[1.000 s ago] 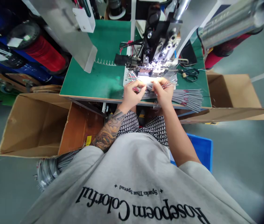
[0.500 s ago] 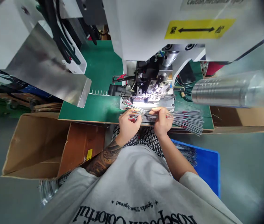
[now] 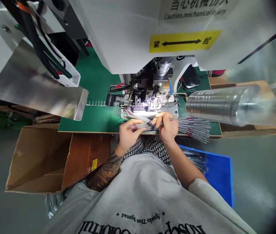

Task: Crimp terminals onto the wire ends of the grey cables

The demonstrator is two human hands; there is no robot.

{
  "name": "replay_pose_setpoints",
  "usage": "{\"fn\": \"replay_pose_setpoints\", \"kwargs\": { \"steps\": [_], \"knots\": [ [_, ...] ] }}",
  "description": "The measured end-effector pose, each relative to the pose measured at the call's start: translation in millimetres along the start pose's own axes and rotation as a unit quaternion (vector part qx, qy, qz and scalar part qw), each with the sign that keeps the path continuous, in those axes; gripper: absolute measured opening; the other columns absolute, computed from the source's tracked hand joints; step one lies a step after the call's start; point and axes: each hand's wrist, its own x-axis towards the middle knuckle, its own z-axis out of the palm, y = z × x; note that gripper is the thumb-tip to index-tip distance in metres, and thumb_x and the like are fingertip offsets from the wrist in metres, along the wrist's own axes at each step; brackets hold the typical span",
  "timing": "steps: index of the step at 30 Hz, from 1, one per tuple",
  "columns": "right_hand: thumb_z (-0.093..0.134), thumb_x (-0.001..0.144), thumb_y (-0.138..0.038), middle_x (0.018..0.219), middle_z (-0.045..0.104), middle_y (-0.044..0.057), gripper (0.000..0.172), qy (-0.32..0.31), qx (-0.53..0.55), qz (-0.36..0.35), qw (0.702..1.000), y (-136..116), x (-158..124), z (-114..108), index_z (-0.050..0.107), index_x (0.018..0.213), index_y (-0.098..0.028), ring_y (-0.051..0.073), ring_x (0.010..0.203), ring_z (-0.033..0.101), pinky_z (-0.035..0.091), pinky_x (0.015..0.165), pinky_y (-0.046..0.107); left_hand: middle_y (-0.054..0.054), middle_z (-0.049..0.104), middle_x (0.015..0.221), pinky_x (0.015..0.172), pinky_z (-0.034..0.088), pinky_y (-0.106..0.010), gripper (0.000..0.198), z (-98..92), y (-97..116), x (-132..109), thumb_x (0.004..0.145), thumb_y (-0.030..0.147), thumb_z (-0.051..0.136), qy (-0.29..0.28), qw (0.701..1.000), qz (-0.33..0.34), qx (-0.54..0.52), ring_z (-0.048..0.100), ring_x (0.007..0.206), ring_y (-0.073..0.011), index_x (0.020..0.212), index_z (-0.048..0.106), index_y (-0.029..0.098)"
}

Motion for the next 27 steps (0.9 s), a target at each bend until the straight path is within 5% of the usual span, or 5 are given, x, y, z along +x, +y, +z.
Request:
{"fn": "replay_pose_setpoints", "kwargs": {
  "steps": [10, 16, 21, 24, 27],
  "knots": [
    [0.061, 0.105, -0.053, 0.052, 0.051, -0.002, 0.037, 0.012, -0.001, -0.018, 1.0, -1, -3, 2, 0.073, 0.088, -0.022, 0.019, 0.058, 0.06, 0.057, 0.071, 0.037, -0.007, 0.078, 0.092, 0.084, 0.063, -0.027, 0.016, 22.3, 19, -7, 0.083, 0.025, 0.082, 0.104, 0.994, -0.021, -0.027, 0.076, 0.085, -0.0148, 0.089, 0.073, 0.013],
    [0.061, 0.106, -0.047, 0.054, 0.051, -0.001, 0.032, 0.015, 0.021, -0.024, 0.999, -2, -4, 2, 0.076, 0.091, -0.023, 0.017, 0.059, 0.059, 0.056, 0.07, 0.034, -0.007, 0.079, 0.091, 0.085, 0.061, -0.026, 0.011, 20.7, 16, -6, 0.089, 0.024, 0.079, 0.083, 0.996, -0.014, -0.019, 0.075, 0.085, -0.0149, 0.088, 0.077, 0.013],
    [0.062, 0.106, -0.042, 0.057, 0.055, -0.001, 0.028, -0.011, -0.01, -0.017, 1.0, -7, -6, 0, 0.078, 0.095, -0.022, 0.017, 0.064, 0.062, 0.054, 0.072, 0.034, -0.006, 0.078, 0.096, 0.088, 0.059, -0.027, 0.008, 12.7, 15, 0, 0.093, 0.018, 0.076, 0.013, 0.996, 0.088, 0.031, 0.074, 0.09, -0.0143, 0.096, 0.082, 0.015],
    [0.067, 0.102, -0.034, 0.062, 0.061, 0.0, 0.018, -0.027, -0.045, -0.003, 0.999, -13, -8, -1, 0.078, 0.099, -0.02, 0.015, 0.061, 0.06, 0.05, 0.065, 0.031, -0.007, 0.077, 0.099, 0.086, 0.059, -0.026, 0.012, 4.7, 13, 4, 0.092, 0.014, 0.074, -0.054, 0.99, 0.129, 0.035, 0.073, 0.092, -0.0139, 0.101, 0.083, 0.016],
    [0.07, 0.099, -0.028, 0.07, 0.066, 0.0, 0.012, -0.036, -0.06, 0.014, 0.997, -19, -11, -1, 0.077, 0.101, -0.019, 0.011, 0.056, 0.056, 0.044, 0.056, 0.026, -0.007, 0.078, 0.098, 0.082, 0.058, -0.025, 0.013, 1.5, 13, 5, 0.091, 0.014, 0.077, -0.063, 0.987, 0.147, 0.023, 0.072, 0.089, -0.0132, 0.101, 0.084, 0.016]
  ]
}}
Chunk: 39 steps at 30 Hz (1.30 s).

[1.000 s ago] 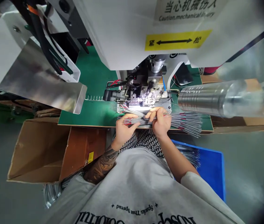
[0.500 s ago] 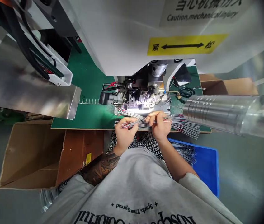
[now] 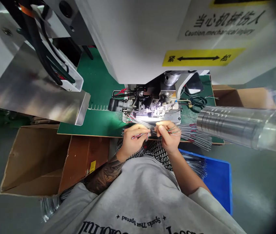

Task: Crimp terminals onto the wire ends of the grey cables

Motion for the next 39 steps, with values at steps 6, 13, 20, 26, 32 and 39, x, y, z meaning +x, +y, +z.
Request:
{"fn": "replay_pose_setpoints", "kwargs": {
  "steps": [6, 13, 20, 26, 32, 39],
  "knots": [
    [0.074, 0.091, -0.02, 0.058, 0.055, -0.005, 0.012, -0.029, -0.031, -0.006, 0.999, -19, -1, 5, 0.077, 0.101, -0.016, 0.009, 0.049, 0.047, 0.037, 0.05, 0.023, -0.005, 0.075, 0.079, 0.068, 0.051, -0.023, 0.01, 14.2, 20, 3, 0.093, 0.017, 0.075, 0.038, 0.999, -0.021, 0.014, 0.066, 0.069, -0.0103, 0.087, 0.082, 0.012],
    [0.076, 0.088, -0.031, 0.053, 0.048, -0.005, 0.019, 0.058, -0.184, 0.005, 0.981, -34, 20, 12, 0.071, 0.077, -0.016, 0.01, 0.05, 0.042, 0.038, 0.054, 0.027, 0.003, 0.054, 0.057, 0.06, 0.041, -0.019, 0.014, 26.6, 37, 13, 0.089, 0.015, 0.075, 0.063, 0.996, -0.061, 0.018, 0.046, 0.054, -0.0045, 0.076, 0.074, 0.01],
    [0.073, 0.088, -0.034, 0.054, 0.047, -0.004, 0.021, 0.05, -0.217, 0.075, 0.972, -36, 25, 5, 0.071, 0.077, -0.016, 0.009, 0.051, 0.038, 0.032, 0.05, 0.026, 0.003, 0.06, 0.057, 0.058, 0.038, -0.019, 0.02, 27.9, 36, 16, 0.09, 0.015, 0.073, 0.083, 0.991, -0.099, 0.039, 0.05, 0.049, -0.0043, 0.074, 0.061, 0.011],
    [0.08, 0.085, -0.032, 0.056, 0.044, -0.005, 0.016, -0.008, -0.194, 0.092, 0.977, -37, 22, -3, 0.077, 0.082, -0.017, 0.009, 0.053, 0.038, 0.03, 0.052, 0.026, 0.002, 0.059, 0.057, 0.055, 0.038, -0.02, 0.024, 31.0, 32, 16, 0.093, 0.024, 0.071, 0.094, 0.99, -0.101, 0.031, 0.049, 0.048, -0.0055, 0.074, 0.061, 0.013],
    [0.081, 0.085, -0.036, 0.052, 0.043, -0.004, 0.022, 0.031, -0.186, 0.078, 0.979, -46, 30, 12, 0.075, 0.074, -0.017, 0.009, 0.049, 0.037, 0.03, 0.048, 0.026, 0.005, 0.049, 0.05, 0.056, 0.037, -0.02, 0.023, 29.5, 35, 17, 0.09, 0.023, 0.074, 0.053, 0.994, -0.076, 0.062, 0.039, 0.048, -0.0035, 0.07, 0.07, 0.013],
    [0.083, 0.076, -0.032, 0.05, 0.035, -0.005, 0.03, -0.069, -0.205, 0.138, 0.967, -51, 39, 5, 0.063, 0.06, -0.017, 0.007, 0.048, 0.029, 0.023, 0.045, 0.024, 0.005, 0.04, 0.05, 0.056, 0.029, -0.022, 0.036, 26.9, 34, 19, 0.09, 0.023, 0.07, 0.039, 0.992, -0.093, 0.077, 0.03, 0.052, -0.0039, 0.059, 0.057, 0.011]
  ]
}}
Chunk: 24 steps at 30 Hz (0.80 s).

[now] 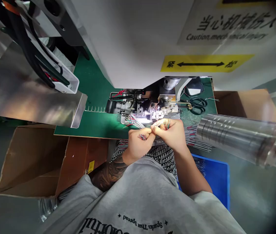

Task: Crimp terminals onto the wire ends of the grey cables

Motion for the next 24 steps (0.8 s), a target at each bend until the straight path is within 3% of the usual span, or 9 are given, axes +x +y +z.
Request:
{"fn": "replay_pose_setpoints", "kwargs": {
  "steps": [4, 8, 10, 15, 17, 20, 24],
  "knots": [
    [0.083, 0.08, -0.038, 0.049, 0.034, -0.004, 0.049, 0.05, 0.013, 0.003, 0.999, 2, -1, 1, 0.049, 0.052, -0.018, 0.007, 0.049, 0.029, 0.026, 0.047, 0.025, 0.003, 0.057, 0.054, 0.057, 0.034, -0.021, 0.024, 0.2, -1, 0, 0.091, 0.025, 0.072, -0.007, 1.0, -0.018, -0.003, 0.041, 0.049, -0.0042, 0.072, 0.066, 0.012],
    [0.077, 0.086, -0.041, 0.048, 0.035, -0.003, 0.059, 0.071, 0.034, -0.027, 0.997, 3, -5, 6, 0.039, 0.047, -0.018, 0.008, 0.049, 0.029, 0.025, 0.046, 0.026, 0.003, 0.058, 0.054, 0.058, 0.034, -0.023, 0.024, -0.6, 1, 1, 0.091, 0.024, 0.072, -0.008, 1.0, -0.023, 0.01, 0.043, 0.049, -0.005, 0.073, 0.061, 0.013],
    [0.078, 0.085, -0.039, 0.049, 0.038, -0.003, 0.055, 0.093, 0.029, -0.038, 0.994, 4, -7, 7, 0.045, 0.048, -0.018, 0.009, 0.049, 0.032, 0.028, 0.047, 0.026, 0.003, 0.057, 0.053, 0.059, 0.035, -0.023, 0.022, -1.2, 3, 2, 0.091, 0.022, 0.071, 0.003, 1.0, -0.013, 0.018, 0.044, 0.049, -0.0052, 0.074, 0.062, 0.013],
    [0.081, 0.083, -0.035, 0.054, 0.051, -0.001, 0.023, 0.126, -0.01, -0.059, 0.99, 5, -8, 6, 0.076, 0.069, -0.018, 0.01, 0.05, 0.041, 0.033, 0.047, 0.026, 0.005, 0.052, 0.05, 0.056, 0.035, -0.022, 0.013, -2.2, 3, 5, 0.094, 0.019, 0.069, 0.018, 0.998, 0.066, 0.012, 0.043, 0.046, -0.0045, 0.083, 0.073, 0.012],
    [0.081, 0.084, -0.038, 0.055, 0.055, 0.0, 0.024, 0.13, -0.013, -0.06, 0.99, 4, -7, 8, 0.077, 0.069, -0.019, 0.011, 0.05, 0.044, 0.034, 0.047, 0.026, 0.005, 0.053, 0.051, 0.055, 0.036, -0.021, 0.014, -2.8, 3, 6, 0.094, 0.02, 0.07, 0.022, 0.997, 0.079, 0.005, 0.043, 0.046, -0.0043, 0.085, 0.076, 0.011],
    [0.08, 0.084, -0.04, 0.056, 0.058, 0.001, 0.027, 0.16, -0.009, -0.071, 0.985, 1, -6, 12, 0.074, 0.065, -0.021, 0.013, 0.052, 0.048, 0.038, 0.048, 0.027, 0.001, 0.064, 0.06, 0.059, 0.042, -0.019, 0.013, -3.8, 4, 7, 0.094, 0.021, 0.071, 0.03, 0.999, 0.04, -0.004, 0.05, 0.051, -0.0043, 0.091, 0.08, 0.011],
    [0.078, 0.085, -0.034, 0.052, 0.049, -0.002, 0.034, 0.199, -0.004, -0.098, 0.975, 0, -7, 19, 0.062, 0.059, -0.02, 0.012, 0.049, 0.042, 0.036, 0.047, 0.028, -0.001, 0.066, 0.061, 0.06, 0.043, -0.019, 0.017, -3.2, 7, 7, 0.094, 0.024, 0.072, 0.039, 0.999, 0.004, -0.009, 0.051, 0.052, -0.0045, 0.088, 0.08, 0.011]
  ]
}}
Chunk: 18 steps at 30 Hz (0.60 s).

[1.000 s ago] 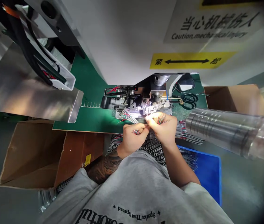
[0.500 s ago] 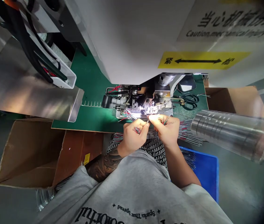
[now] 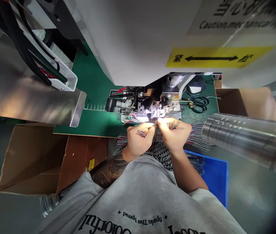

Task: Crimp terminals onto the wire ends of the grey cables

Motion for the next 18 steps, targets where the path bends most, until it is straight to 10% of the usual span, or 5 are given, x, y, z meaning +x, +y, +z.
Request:
{"fn": "replay_pose_setpoints", "kwargs": {
  "steps": [18],
  "knots": [
    [0.077, 0.089, -0.033, 0.053, 0.048, -0.001, 0.034, -0.047, -0.003, 0.046, 0.998, 2.6, 6.7, 1.6, 0.058, 0.063, -0.022, 0.013, 0.049, 0.04, 0.036, 0.046, 0.032, 0.002, 0.056, 0.055, 0.056, 0.038, -0.023, 0.028, 6.8, -6.2, -1.3, 0.095, 0.034, 0.072, 0.013, 0.999, -0.049, -0.008, 0.044, 0.05, -0.0059, 0.076, 0.069, 0.014]
  ]
}}
